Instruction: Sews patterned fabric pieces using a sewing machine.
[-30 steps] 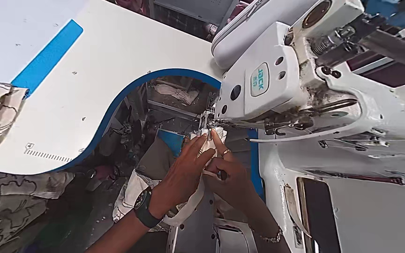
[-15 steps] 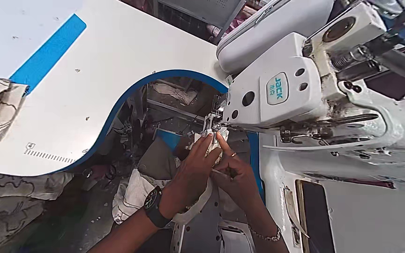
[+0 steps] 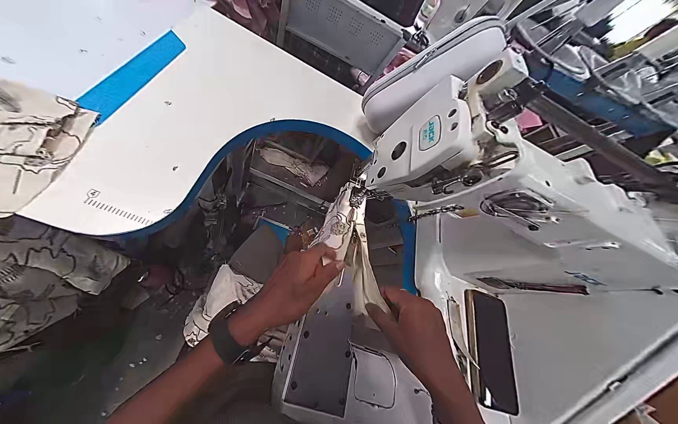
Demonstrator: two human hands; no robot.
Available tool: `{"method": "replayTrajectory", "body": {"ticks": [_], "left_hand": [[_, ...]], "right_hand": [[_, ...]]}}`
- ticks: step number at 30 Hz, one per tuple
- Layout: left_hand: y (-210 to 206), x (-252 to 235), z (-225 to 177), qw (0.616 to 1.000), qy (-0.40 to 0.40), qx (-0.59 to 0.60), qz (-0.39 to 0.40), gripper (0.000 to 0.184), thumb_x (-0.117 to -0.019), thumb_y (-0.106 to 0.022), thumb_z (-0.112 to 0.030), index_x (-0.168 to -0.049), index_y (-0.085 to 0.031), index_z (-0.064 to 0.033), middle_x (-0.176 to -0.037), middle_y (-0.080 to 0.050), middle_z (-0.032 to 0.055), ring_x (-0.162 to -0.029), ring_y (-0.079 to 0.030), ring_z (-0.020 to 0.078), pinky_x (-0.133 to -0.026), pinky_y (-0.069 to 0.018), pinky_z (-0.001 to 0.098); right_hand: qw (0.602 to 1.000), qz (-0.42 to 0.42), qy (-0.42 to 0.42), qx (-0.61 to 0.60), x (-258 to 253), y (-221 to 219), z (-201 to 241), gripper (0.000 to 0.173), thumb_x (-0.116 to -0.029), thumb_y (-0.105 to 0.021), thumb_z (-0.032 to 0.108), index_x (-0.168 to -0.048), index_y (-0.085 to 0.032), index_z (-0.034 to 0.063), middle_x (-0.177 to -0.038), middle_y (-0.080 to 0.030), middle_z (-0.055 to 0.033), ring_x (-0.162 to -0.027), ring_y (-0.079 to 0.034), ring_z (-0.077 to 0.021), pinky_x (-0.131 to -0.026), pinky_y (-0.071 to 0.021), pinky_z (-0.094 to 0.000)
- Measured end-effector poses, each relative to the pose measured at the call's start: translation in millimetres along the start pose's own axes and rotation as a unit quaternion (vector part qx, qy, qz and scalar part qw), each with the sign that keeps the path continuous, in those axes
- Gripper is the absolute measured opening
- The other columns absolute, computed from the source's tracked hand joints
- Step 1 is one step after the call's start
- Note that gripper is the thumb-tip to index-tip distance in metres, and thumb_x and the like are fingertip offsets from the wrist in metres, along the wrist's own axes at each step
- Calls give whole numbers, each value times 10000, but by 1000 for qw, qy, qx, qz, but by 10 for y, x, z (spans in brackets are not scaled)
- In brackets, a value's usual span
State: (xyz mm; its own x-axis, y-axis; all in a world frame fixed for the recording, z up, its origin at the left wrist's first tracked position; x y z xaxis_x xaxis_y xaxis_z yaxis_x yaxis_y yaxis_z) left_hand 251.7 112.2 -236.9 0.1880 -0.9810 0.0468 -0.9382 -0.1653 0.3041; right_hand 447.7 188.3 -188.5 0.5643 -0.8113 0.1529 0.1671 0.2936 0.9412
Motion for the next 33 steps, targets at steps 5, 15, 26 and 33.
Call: {"method": "replayTrajectory", "body": {"ticks": [5, 15, 26, 33], "left_hand": [[-104, 302, 30, 994, -88, -64, -32, 247, -1020, -545, -165, -1004, -719, 10, -802, -669, 117, -720, -628, 220, -707, -515, 398], [-320, 234, 47, 980, -118, -85, -139, 234, -1002, -530, -186, -968, -661, 4, -563, -573, 91, -490, -614, 257, -476, -494, 421], [-352, 220, 187, 946, -282, -42, -155, 216, -966, -543, -140, -787, -623, -48, -647, -573, 62, -575, -588, 184, -513, -477, 308], [-286, 297, 126, 967, -203, -91, -121, 211, -944, -598, -231, -847, -651, -51, -498, -521, 42, -410, -545, 182, -405, -436, 331]], "right_hand": [[964, 219, 93, -123, 111, -273, -804, 259, -944, -655, 265, -904, -735, 21, -791, -699, -70, -774, -677, -178, -757, -543, -438], [975, 135, 90, 149, 530, 74, 783, 250, -974, -619, 208, -860, -704, 2, -618, -641, -166, -617, -691, -387, -552, -521, -543], [957, 155, 224, 100, 400, 343, 696, 337, -952, -617, 252, -684, -646, 49, -548, -577, -109, -515, -631, -294, -468, -469, -471], [973, 103, 182, 94, 433, 252, 639, 375, -982, -577, 278, -689, -609, 47, -493, -511, -100, -445, -569, -287, -420, -398, -447]]}}
Point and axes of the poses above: each hand's wrist, its own x-axis away from the middle knuckle, its own y-axis out of the back of the hand, z = x × y, the point moved 2 cm from there along -x, towards the middle knuckle
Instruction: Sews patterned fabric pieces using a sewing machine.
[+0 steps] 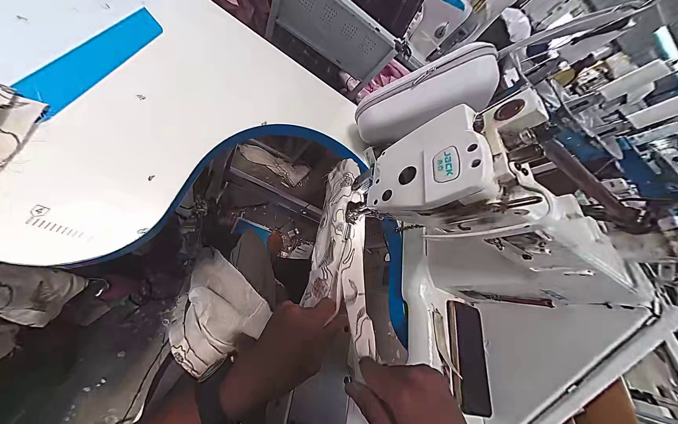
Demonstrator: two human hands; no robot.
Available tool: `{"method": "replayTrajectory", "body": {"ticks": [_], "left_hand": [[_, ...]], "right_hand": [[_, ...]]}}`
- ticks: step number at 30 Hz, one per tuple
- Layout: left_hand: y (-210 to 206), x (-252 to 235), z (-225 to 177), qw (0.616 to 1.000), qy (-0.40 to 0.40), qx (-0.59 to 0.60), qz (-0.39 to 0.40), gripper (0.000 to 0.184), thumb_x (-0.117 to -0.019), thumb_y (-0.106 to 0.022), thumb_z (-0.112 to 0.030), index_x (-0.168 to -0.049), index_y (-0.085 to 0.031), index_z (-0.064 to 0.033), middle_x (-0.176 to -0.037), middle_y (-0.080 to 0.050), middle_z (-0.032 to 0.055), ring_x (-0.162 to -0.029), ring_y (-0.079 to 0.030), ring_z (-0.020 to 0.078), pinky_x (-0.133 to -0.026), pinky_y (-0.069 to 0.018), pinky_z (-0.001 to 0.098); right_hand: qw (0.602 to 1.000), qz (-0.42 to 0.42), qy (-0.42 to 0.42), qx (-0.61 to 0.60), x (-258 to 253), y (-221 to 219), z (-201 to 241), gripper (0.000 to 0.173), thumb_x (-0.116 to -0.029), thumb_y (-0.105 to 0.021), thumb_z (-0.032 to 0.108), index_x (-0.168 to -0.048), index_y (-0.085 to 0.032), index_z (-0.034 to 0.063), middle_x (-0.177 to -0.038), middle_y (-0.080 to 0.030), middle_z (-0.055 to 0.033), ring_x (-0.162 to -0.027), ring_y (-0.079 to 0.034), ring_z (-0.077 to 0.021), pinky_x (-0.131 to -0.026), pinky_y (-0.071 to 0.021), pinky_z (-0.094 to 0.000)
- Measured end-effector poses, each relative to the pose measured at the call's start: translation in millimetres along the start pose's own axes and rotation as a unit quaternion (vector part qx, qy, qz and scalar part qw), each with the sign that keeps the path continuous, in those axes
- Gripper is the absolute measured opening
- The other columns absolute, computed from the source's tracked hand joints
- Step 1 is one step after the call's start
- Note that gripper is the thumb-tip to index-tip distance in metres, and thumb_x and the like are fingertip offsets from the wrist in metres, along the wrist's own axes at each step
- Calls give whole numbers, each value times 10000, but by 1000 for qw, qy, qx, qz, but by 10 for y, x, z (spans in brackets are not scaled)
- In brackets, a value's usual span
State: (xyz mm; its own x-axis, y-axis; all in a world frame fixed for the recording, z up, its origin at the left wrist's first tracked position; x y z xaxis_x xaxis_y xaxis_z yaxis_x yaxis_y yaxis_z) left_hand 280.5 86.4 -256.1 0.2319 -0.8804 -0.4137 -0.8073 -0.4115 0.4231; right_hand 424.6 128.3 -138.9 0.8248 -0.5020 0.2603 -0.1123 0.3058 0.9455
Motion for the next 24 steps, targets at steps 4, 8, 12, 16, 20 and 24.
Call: {"method": "replayTrajectory", "body": {"ticks": [4, 8, 12, 16, 20, 24], "left_hand": [[25, 123, 7, 999, -34, 11, -21, 204, -938, -574, -210, -843, -679, -63, -512, -553, 37, -421, -563, 175, -395, -433, 327], [-99, 37, 82, 997, -25, 73, -25, 171, -957, -537, -135, -864, -645, -40, -573, -576, 61, -483, -596, 193, -444, -468, 353], [0, -4, 276, 988, 49, 144, -18, 232, -998, -575, -204, -942, -652, 8, -603, -596, 87, -509, -596, 182, -484, -495, 352], [611, 503, 817, 969, 196, 141, 57, 259, -934, -688, -252, -899, -686, 4, -703, -636, 65, -629, -611, 143, -616, -523, 369], [713, 361, 332, 996, 52, 54, 51, 332, -1030, -555, -312, -837, -660, -64, -637, -576, 3, -561, -538, 58, -535, -448, 246], [-1, 555, -499, 993, 1, -115, -3, 221, -914, -534, -180, -749, -629, -68, -471, -488, 37, -375, -536, 204, -347, -401, 360]], "right_hand": [[997, 27, -14, 76, -264, 39, 35, 288, -960, -582, 265, -770, -660, 64, -500, -529, -88, -470, -602, -300, -439, -423, -453], [991, 59, -31, 116, -485, 1, -12, 230, -948, -575, 216, -805, -668, 61, -531, -562, -95, -528, -644, -319, -488, -471, -466], [990, 127, -65, 23, -577, 54, -213, 265, -992, -541, 220, -901, -673, 10, -685, -648, -182, -722, -688, -403, -646, -495, -576], [954, 242, -179, -3, -212, -399, -859, 288, -964, -652, 198, -1050, -715, -70, -1028, -698, -315, -1042, -658, -521, -871, -483, -692], [991, 52, -35, 115, 216, -145, -490, 146, -874, -688, 78, -782, -675, -35, -682, -658, -191, -671, -686, -390, -669, -528, -544], [959, -138, -17, 249, 301, -294, 497, 203, -863, -598, 28, -970, -756, -44, -515, -589, -50, -481, -612, -214, -560, -482, -355]]}}
Point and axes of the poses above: each hand's wrist, its own x-axis away from the middle knuckle, its own y-axis out of the back of the hand, z = x × y, the point moved 2 cm from there along -x, towards the middle knuckle
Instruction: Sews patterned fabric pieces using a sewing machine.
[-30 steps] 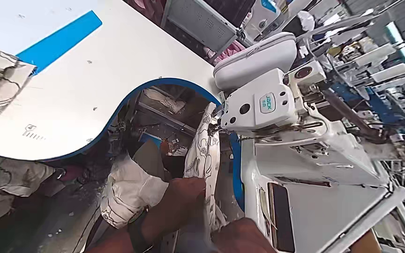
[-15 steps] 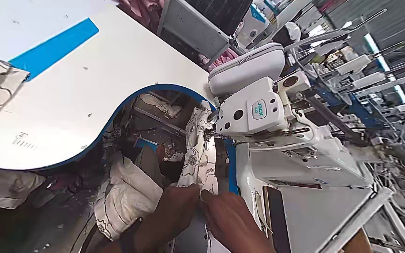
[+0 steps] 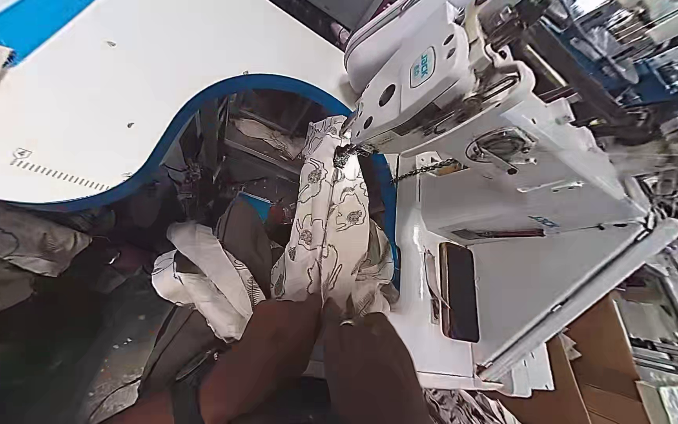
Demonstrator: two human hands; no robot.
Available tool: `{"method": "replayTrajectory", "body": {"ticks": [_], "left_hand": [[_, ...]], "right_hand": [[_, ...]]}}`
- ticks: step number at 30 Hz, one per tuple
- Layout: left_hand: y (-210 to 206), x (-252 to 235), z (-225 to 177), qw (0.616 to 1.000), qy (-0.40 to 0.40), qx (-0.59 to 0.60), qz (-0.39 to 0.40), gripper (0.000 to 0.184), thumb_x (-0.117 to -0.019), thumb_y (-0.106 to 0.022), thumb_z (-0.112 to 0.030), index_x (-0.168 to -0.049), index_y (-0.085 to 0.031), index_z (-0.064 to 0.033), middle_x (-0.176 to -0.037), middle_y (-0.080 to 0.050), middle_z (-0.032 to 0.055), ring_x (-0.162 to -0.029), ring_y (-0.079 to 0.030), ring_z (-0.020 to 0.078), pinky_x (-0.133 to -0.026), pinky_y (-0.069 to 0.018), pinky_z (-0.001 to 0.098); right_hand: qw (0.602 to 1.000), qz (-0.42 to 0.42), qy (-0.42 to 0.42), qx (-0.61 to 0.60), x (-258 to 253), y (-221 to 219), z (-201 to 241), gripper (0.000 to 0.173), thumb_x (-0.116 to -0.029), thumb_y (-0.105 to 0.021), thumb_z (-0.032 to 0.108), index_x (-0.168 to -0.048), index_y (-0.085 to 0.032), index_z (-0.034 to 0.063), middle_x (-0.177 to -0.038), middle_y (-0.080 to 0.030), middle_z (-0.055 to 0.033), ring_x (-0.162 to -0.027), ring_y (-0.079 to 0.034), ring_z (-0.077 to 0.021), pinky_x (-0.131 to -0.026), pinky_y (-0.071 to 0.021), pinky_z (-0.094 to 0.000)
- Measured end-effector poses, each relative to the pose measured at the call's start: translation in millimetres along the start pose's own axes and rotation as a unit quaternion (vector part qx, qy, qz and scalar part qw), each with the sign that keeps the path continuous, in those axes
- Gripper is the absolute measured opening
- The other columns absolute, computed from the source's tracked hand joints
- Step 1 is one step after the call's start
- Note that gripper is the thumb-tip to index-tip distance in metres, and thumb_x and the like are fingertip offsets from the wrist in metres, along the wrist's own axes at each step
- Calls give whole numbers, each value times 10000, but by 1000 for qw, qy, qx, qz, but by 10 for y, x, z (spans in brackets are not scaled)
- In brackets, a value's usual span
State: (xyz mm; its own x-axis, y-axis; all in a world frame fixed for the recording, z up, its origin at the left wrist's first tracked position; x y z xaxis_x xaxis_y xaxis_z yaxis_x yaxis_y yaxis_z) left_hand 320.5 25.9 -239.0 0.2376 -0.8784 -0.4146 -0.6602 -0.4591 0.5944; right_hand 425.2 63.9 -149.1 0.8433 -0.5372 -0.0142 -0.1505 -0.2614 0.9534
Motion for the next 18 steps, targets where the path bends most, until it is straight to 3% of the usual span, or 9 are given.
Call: {"method": "replayTrajectory", "body": {"ticks": [4, 7, 8, 10, 11, 13, 15, 18], "left_hand": [[-19, -93, 5, 1000, 16, -24, -2, 227, -922, -528, -195, -905, -712, -64, -512, -549, 35, -408, -577, 216, -353, -429, 367], [11, -176, 90, 999, -9, -18, -27, 202, -889, -534, -163, -749, -659, -89, -491, -510, 21, -389, -539, 183, -338, -384, 335], [-3, -207, 146, 999, -6, -3, -36, 202, -896, -535, -154, -790, -691, -83, -489, -520, 19, -384, -536, 179, -340, -385, 331], [10, -281, 219, 997, 25, 63, -28, 279, -951, -527, -134, -1045, -762, -18, -516, -573, 37, -395, -549, 189, -365, -418, 337], [22, -328, 234, 994, 41, 95, -18, 315, -968, -520, -124, -1136, -746, 17, -528, -591, 50, -402, -551, 192, -381, -431, 338], [53, -439, 225, 989, 72, 129, 16, 353, -966, -526, -121, -1208, -710, 59, -534, -603, 65, -404, -557, 205, -396, -449, 349], [61, -568, 246, 984, 87, 149, 53, 317, -937, -540, -91, -1150, -716, 66, -530, -587, 79, -412, -573, 232, -397, -460, 383], [-119, -683, 411, 979, 85, 182, 32, 205, -910, -509, -110, -893, -694, -23, -498, -501, 52, -392, -519, 203, -371, -408, 365]], "right_hand": [[999, 13, -44, 7, -139, 62, -20, 234, -875, -614, 12, -1046, -765, -38, -544, -632, -55, -505, -644, -208, -616, -547, -342], [998, 27, -55, 20, -305, 39, 47, 311, -846, -610, 6, -1113, -747, -77, -521, -589, -55, -455, -591, -192, -460, -439, -304], [997, 41, -66, 10, -348, 22, 25, 320, -847, -619, 11, -1129, -746, -73, -534, -597, -62, -458, -598, -201, -444, -439, -308], [994, 65, -87, -26, -417, 9, -78, 279, -876, -618, 23, -1104, -754, -63, -577, -628, -92, -482, -626, -234, -446, -473, -335], [992, 76, -94, -41, -453, 22, -124, 237, -895, -617, 35, -1059, -757, -62, -611, -654, -115, -507, -650, -254, -457, -498, -350], [990, 97, -92, -52, -531, 44, -174, 145, -908, -618, 53, -918, -737, -29, -661, -671, -131, -565, -685, -272, -464, -516, -355], [990, 105, -76, -61, -639, 21, -204, 110, -884, -627, 33, -850, -724, -5, -674, -669, -130, -587, -690, -270, -458, -512, -352], [993, 85, -54, -59, -798, -83, -286, 76, -828, -659, 30, -816, -733, 38, -631, -646, -96, -547, -670, -240, -416, -473, -337]]}}
Point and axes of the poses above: each hand's wrist, its own x-axis away from the middle knuckle, its own y-axis out of the back of the hand, z = x × y, the point moved 2 cm from there along -x, towards the middle knuckle
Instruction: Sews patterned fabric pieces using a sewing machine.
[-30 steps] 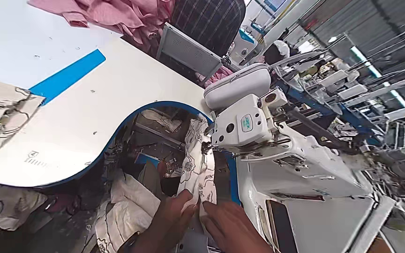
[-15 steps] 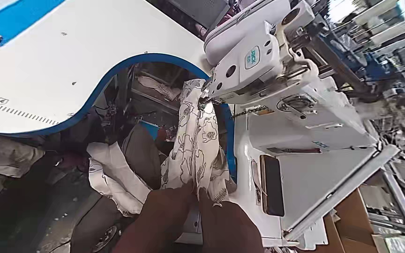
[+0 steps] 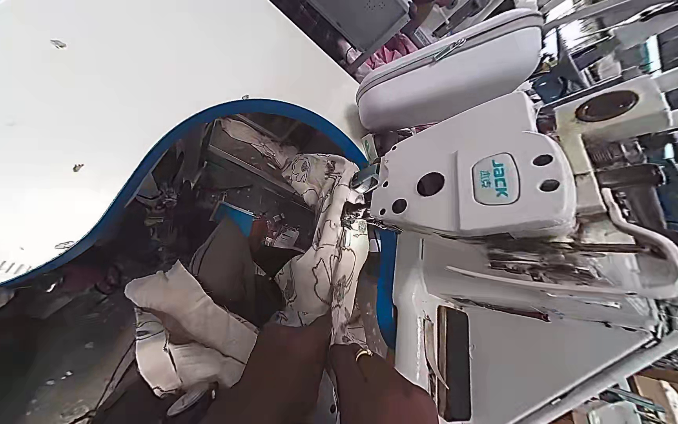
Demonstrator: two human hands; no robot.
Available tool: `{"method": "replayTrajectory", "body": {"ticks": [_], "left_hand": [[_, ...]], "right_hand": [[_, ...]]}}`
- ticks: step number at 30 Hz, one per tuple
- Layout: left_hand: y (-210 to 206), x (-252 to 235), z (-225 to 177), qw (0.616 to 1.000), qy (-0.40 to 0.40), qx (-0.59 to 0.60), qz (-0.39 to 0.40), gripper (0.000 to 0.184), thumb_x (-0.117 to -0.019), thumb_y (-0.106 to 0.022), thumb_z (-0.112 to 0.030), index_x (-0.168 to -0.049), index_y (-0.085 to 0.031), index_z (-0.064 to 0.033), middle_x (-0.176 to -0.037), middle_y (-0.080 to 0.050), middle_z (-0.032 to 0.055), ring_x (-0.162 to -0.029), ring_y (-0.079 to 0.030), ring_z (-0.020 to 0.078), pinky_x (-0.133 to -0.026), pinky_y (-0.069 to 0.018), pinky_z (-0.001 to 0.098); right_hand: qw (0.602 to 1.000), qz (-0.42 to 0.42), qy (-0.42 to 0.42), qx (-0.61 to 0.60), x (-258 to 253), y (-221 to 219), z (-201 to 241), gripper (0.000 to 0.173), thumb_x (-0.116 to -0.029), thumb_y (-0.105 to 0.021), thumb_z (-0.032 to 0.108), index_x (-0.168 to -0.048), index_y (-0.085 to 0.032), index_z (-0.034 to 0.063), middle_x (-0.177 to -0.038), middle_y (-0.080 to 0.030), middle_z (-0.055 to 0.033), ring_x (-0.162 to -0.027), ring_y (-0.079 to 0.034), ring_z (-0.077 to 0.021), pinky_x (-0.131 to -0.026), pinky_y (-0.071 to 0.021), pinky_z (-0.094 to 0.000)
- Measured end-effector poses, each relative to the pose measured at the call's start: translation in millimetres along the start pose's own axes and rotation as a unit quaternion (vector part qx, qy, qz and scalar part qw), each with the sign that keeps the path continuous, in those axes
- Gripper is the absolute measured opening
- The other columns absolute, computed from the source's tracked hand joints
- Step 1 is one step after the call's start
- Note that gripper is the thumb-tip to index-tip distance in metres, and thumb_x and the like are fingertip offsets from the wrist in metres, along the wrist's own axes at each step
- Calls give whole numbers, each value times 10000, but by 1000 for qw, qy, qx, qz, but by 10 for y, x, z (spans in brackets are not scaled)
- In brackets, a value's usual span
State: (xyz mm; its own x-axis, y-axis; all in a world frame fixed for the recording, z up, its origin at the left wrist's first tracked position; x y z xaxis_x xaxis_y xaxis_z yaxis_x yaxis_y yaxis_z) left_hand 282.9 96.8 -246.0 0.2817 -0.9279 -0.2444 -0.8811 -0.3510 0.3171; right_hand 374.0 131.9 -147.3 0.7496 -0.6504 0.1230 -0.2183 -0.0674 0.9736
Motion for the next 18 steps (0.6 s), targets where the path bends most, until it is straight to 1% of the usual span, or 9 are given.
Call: {"method": "replayTrajectory", "body": {"ticks": [2, 5, 7, 9, 11, 13, 14, 16, 18], "left_hand": [[-65, -88, 119, 999, 3, 36, -16, 237, -957, -483, -151, -878, -680, -46, -497, -486, 34, -396, -502, 171, -382, -391, 338], [-6, -168, 74, 998, 37, 42, 20, 388, -1001, -487, -156, -1267, -677, 53, -529, -532, 44, -422, -497, 181, -435, -433, 352], [23, -115, -50, 998, 43, -20, 40, 447, -975, -515, -175, -1340, -636, 52, -509, -533, 43, -401, -517, 217, -414, -449, 388], [15, -22, -64, 997, -4, -71, 31, 427, -922, -535, -170, -1266, -690, 30, -476, -497, 28, -365, -505, 220, -363, -421, 384], [24, -10, 19, 997, -33, -57, 32, 252, -858, -566, -132, -1013, -731, -21, -489, -493, 39, -392, -534, 235, -370, -420, 398], [108, -87, 143, 994, -24, 27, 99, 107, -860, -618, -100, -841, -695, -28, -536, -542, 83, -468, -587, 266, -438, -454, 442], [141, -144, 228, 983, -11, 101, 150, 144, -900, -621, -82, -787, -664, -3, -563, -546, 99, -506, -568, 257, -487, -438, 437], [107, -271, 450, 950, -9, 242, 198, 259, -949, -579, -87, -696, -585, -28, -576, -462, 1, -524, -430, 83, -511, -342, 270], [45, -400, 552, 930, -15, 318, 183, 292, -968, -563, -76, -680, -580, -34, -586, -465, -56, -535, -413, -22, -515, -335, 172]], "right_hand": [[999, 2, 14, -31, -51, -73, -116, 71, -830, -663, 57, -820, -733, 53, -594, -618, -82, -511, -648, -240, -403, -459, -353], [991, 68, 9, -118, 136, -251, -351, 137, -883, -648, 143, -805, -700, 44, -589, -599, -92, -511, -641, -277, -430, -473, -431], [989, 71, 11, -129, 257, -192, -447, 187, -901, -637, 174, -785, -695, 40, -574, -586, -90, -493, -619, -260, -432, -462, -421], [992, 52, 33, -106, 222, -33, -373, 197, -920, -620, 162, -777, -706, 56, -559, -581, -78, -482, -606, -234, -425, -447, -386], [994, 35, 83, -68, 81, 3, -227, 145, -880, -628, 124, -760, -701, 85, -536, -546, -53, -463, -583, -216, -404, -426, -355], [992, 10, 125, -24, -84, -39, -157, 123, -841, -627, 123, -729, -677, 109, -520, -520, -30, -444, -568, -196, -382, -397, -334], [990, -9, 139, -4, -142, -69, -164, 133, -834, -612, 132, -713, -666, 117, -514, -507, -18, -434, -555, -186, -371, -381, -324], [988, -41, 148, 28, -247, -121, -169, 104, -802, -611, 125, -715, -665, 108, -512, -502, -17, -418, -548, -188, -359, -372, -317], [990, -54, 127, 34, -334, -142, -187, 68, -795, -636, 112, -744, -672, 87, -520, -514, -34, -418, -562, -214, -358, -394, -344]]}}
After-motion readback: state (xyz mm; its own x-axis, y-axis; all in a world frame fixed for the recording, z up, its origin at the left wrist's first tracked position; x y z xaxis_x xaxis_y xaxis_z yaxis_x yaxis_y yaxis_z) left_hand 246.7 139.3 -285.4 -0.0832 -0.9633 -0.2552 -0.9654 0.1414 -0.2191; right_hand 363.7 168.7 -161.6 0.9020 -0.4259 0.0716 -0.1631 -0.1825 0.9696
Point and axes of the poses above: each hand's wrist, its own x-axis away from the middle knuckle, its own y-axis out of the back of the hand, z = x × y, the point moved 2 cm from there along -x, towards the middle knuckle
